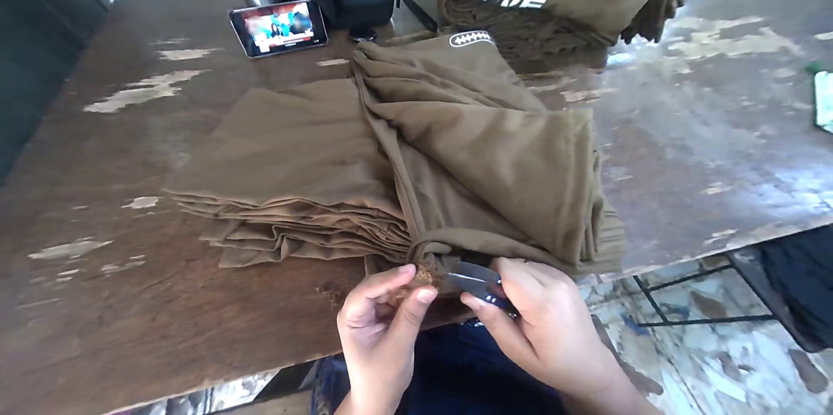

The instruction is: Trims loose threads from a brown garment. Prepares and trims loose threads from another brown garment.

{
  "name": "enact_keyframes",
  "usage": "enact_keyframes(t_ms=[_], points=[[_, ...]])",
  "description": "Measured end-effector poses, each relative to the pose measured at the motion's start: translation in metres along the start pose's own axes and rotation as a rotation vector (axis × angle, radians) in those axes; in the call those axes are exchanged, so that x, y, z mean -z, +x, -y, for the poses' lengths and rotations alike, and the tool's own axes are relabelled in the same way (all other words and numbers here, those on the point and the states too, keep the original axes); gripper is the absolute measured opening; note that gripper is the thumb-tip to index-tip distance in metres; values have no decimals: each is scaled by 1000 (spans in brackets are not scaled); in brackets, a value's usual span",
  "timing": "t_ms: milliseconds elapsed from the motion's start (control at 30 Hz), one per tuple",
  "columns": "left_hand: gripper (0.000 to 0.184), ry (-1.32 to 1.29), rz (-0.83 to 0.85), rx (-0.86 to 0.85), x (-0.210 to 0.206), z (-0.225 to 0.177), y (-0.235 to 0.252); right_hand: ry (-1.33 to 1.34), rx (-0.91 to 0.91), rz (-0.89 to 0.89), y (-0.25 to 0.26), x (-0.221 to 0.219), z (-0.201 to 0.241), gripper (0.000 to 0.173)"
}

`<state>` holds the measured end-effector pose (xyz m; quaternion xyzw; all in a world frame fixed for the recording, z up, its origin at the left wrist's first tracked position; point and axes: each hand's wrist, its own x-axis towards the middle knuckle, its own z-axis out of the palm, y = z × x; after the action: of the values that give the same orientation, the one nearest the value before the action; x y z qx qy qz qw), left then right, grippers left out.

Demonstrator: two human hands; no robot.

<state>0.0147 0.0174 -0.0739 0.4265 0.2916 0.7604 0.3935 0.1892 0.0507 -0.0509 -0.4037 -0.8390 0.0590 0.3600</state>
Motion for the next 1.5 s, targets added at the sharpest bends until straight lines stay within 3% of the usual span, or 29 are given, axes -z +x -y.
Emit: enact_keyframes(t_ms=[233, 633, 733, 833, 1233, 1400, 1500], points=[[9, 11, -49, -19, -3, -4, -2, -52, 73, 29, -6, -2, -5, 43], [9, 56, -32, 21, -1, -10, -5, -38, 110, 19, 5, -12, 1, 46], [27, 66, 7, 25, 1, -8, -3, -23, 89, 20, 2, -9, 0, 46], [18, 64, -21, 31, -1, -8, -3, -33, 69, 24, -2, -8, 1, 45], [23, 363, 36, -170, -1, -8, -5, -34, 25, -15, 0, -8, 13, 47], [34, 341, 33, -134, -1, -7, -4, 19, 6, -160, 0, 11, 7, 35], [25, 367, 46, -183, 3, -6, -4, -10, 46, -162, 10, 5, -10, 24]])
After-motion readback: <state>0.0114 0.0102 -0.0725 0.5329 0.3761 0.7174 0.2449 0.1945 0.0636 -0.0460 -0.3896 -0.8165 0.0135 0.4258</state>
